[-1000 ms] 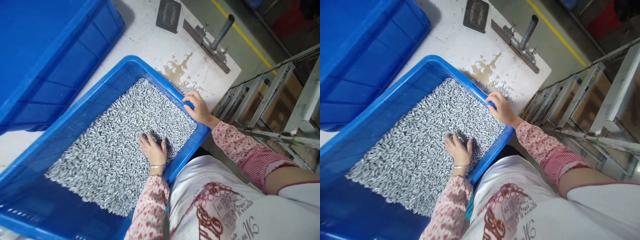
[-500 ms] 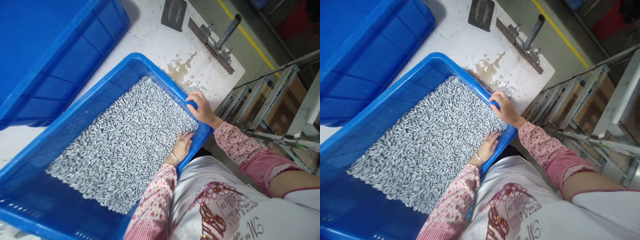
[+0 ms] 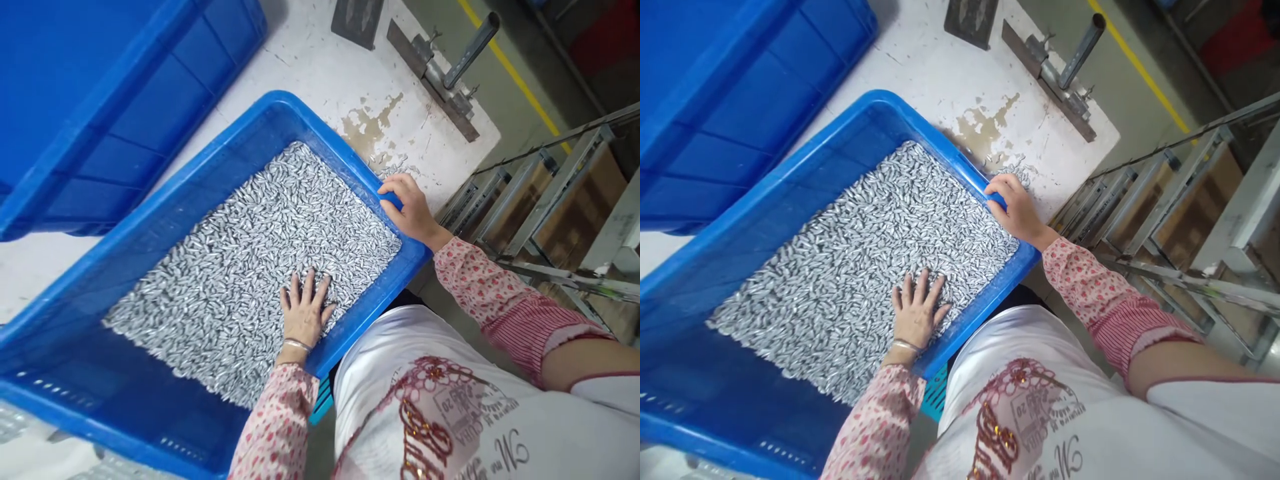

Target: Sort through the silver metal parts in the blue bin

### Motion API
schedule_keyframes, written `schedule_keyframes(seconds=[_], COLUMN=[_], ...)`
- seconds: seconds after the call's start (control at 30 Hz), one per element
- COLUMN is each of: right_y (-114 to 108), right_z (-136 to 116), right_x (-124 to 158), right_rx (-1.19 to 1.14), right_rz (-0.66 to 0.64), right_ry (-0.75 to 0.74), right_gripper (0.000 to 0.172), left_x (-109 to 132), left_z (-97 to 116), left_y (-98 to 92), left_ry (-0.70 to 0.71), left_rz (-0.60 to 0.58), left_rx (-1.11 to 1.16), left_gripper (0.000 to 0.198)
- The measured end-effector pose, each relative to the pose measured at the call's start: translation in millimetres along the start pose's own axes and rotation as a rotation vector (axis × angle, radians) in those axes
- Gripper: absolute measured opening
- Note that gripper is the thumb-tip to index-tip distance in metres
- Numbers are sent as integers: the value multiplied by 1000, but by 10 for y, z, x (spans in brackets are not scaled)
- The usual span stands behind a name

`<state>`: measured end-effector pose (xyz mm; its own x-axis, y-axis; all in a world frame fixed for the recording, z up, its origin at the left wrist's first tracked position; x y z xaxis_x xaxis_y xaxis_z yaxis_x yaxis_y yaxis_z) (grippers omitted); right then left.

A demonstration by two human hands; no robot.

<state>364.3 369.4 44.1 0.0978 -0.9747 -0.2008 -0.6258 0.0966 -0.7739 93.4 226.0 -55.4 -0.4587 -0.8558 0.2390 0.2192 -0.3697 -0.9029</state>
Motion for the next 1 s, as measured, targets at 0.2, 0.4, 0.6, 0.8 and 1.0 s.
schedule_keyframes(seconds=[0.2, 0.4, 0.6, 0.8, 1.0], right_y=[-2, -9, -26, -47, -69], right_z=[25, 10, -5, -18, -40], right_x=[1, 2, -2, 13, 30], right_rx=[-25, -13, 8, 28, 41], right_rz=[-15, -3, 0, 6, 21], right_ry=[9, -8, -2, 17, 42], right_gripper=[11, 11, 11, 13, 16], left_x=[806, 1311, 1364, 655, -53], left_z=[-208, -548, -764, -349, -72], left_y=[134, -22, -306, -248, 38], left_ry=[186, 175, -48, -60, -87], left_rz=[-127, -120, 22, 56, -52], left_rx=[-57, -47, 2, -35, -36], left_gripper=[44, 34, 32, 50, 69])
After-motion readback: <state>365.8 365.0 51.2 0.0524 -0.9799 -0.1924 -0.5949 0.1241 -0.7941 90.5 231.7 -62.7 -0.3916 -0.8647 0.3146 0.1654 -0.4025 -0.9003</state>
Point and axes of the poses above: each hand's wrist, its own x-axis away from the middle knuckle, its own y-axis out of the palm, z = x × y, the point moved 8 cm from there along -x, towards the middle knuckle
